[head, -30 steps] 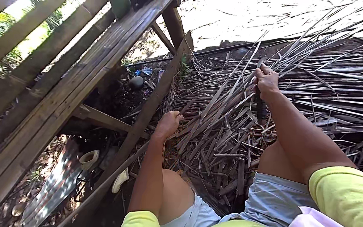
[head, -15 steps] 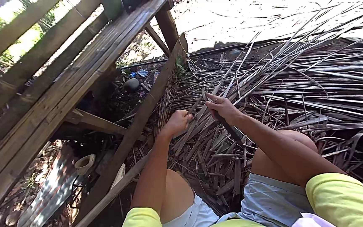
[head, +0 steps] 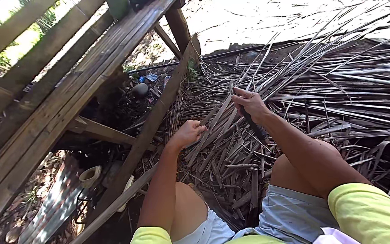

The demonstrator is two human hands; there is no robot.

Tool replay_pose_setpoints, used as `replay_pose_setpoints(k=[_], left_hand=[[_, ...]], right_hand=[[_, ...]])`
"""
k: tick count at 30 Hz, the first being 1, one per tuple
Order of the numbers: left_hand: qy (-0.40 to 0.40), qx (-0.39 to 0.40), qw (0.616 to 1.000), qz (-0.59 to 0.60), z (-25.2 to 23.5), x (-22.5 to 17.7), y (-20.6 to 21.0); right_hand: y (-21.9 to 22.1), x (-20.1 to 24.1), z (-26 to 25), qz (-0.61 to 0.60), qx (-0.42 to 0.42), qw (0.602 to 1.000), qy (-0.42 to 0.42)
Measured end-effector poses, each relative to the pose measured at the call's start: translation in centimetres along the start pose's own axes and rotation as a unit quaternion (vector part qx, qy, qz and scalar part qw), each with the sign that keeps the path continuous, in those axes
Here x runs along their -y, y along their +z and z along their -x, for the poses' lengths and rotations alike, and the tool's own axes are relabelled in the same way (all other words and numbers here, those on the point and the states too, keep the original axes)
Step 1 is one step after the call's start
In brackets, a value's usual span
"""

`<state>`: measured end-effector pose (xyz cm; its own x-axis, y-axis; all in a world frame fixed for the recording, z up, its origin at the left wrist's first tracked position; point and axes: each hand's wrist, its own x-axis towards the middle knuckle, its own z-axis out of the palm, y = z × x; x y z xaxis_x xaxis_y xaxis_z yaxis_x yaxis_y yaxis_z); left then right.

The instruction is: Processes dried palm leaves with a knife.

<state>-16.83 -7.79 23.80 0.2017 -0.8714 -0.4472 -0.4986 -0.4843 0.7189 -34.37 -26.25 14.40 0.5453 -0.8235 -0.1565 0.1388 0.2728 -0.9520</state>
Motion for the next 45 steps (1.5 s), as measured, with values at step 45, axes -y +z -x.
replay_pose_setpoints(k=[45], left_hand=[[0.030, -0.165, 0.944, -0.284, 1.1, 0.5, 0.4]], right_hand=[[-6.8, 3.2, -1.7, -0.074, -0.119, 0.989, -0.051]])
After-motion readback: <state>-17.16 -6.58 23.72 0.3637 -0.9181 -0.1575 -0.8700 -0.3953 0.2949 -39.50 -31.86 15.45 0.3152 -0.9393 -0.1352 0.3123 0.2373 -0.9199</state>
